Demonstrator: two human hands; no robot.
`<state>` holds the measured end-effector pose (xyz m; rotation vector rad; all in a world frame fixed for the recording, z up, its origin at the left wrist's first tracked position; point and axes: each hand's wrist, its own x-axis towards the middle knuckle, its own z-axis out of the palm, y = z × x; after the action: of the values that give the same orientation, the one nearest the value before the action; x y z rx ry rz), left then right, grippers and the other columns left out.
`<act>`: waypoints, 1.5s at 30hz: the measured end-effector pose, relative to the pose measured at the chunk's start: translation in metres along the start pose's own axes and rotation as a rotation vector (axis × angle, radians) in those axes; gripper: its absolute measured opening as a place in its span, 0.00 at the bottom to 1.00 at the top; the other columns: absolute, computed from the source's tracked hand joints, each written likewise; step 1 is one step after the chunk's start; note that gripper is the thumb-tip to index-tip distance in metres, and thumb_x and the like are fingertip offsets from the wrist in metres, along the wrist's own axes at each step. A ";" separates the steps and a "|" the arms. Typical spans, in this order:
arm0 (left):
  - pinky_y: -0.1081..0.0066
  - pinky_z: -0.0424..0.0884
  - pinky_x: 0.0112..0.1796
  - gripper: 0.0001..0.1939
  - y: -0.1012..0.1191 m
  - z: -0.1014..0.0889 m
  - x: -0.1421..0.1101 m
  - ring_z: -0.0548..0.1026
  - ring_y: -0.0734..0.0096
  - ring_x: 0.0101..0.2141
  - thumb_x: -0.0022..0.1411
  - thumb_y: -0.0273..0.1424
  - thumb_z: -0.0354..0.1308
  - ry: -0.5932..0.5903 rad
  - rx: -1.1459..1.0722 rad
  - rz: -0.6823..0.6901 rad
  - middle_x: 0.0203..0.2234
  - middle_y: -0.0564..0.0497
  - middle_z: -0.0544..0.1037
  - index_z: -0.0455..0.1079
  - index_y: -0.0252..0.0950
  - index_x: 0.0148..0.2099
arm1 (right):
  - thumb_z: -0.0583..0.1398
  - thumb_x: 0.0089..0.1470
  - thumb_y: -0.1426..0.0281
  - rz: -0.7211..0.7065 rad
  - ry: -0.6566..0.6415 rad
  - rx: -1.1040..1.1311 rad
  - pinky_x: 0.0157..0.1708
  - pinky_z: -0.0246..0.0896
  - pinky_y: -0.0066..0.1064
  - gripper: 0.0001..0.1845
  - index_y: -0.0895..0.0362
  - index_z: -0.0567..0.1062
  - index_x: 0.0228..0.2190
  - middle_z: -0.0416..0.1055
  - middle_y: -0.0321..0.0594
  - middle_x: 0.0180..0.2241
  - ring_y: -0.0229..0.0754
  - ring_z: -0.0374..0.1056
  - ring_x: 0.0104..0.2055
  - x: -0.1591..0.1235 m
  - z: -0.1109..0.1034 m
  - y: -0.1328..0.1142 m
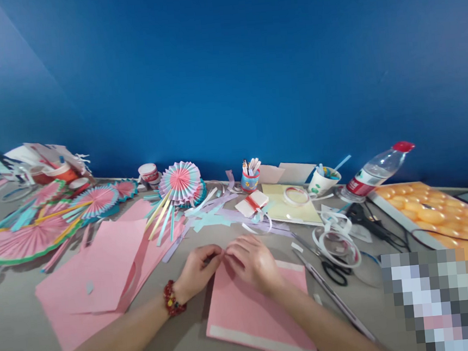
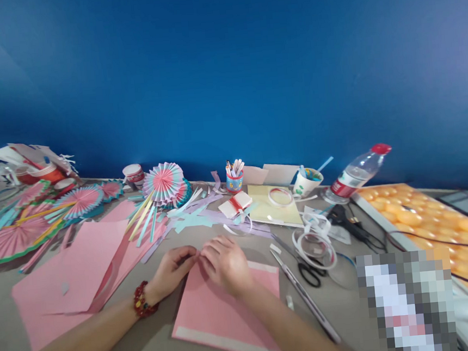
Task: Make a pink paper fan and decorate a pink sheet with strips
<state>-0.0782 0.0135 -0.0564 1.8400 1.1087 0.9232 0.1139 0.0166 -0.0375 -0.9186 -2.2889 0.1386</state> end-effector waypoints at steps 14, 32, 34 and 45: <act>0.76 0.64 0.31 0.12 -0.001 -0.001 -0.001 0.69 0.72 0.28 0.66 0.34 0.50 -0.021 0.050 0.010 0.24 0.53 0.72 0.69 0.35 0.33 | 0.54 0.60 0.74 -0.018 -0.043 0.063 0.38 0.58 0.35 0.08 0.55 0.74 0.33 0.75 0.40 0.33 0.42 0.66 0.35 0.001 0.000 0.011; 0.75 0.63 0.30 0.14 0.004 -0.001 0.000 0.68 0.71 0.28 0.66 0.37 0.49 -0.022 0.042 -0.017 0.24 0.53 0.70 0.67 0.35 0.31 | 0.55 0.57 0.76 0.008 0.010 0.057 0.38 0.60 0.35 0.07 0.54 0.71 0.30 0.73 0.39 0.30 0.41 0.66 0.33 0.003 -0.001 0.007; 0.76 0.61 0.28 0.14 0.003 -0.001 0.000 0.66 0.72 0.27 0.65 0.38 0.51 -0.006 0.006 -0.052 0.23 0.54 0.68 0.66 0.35 0.30 | 0.55 0.56 0.76 0.044 0.047 0.061 0.39 0.61 0.34 0.07 0.54 0.70 0.29 0.72 0.38 0.29 0.42 0.66 0.33 0.003 -0.002 0.008; 0.76 0.60 0.26 0.19 -0.018 -0.007 0.012 0.61 0.76 0.23 0.60 0.48 0.55 0.164 -0.309 -0.263 0.21 0.57 0.62 0.63 0.36 0.30 | 0.56 0.54 0.71 0.329 0.386 -0.045 0.34 0.65 0.34 0.05 0.54 0.70 0.27 0.73 0.40 0.28 0.43 0.70 0.32 -0.004 -0.086 0.072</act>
<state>-0.0863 0.0315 -0.0673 1.3529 1.1982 1.0371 0.2107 0.0559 0.0035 -1.2242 -1.7840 0.0447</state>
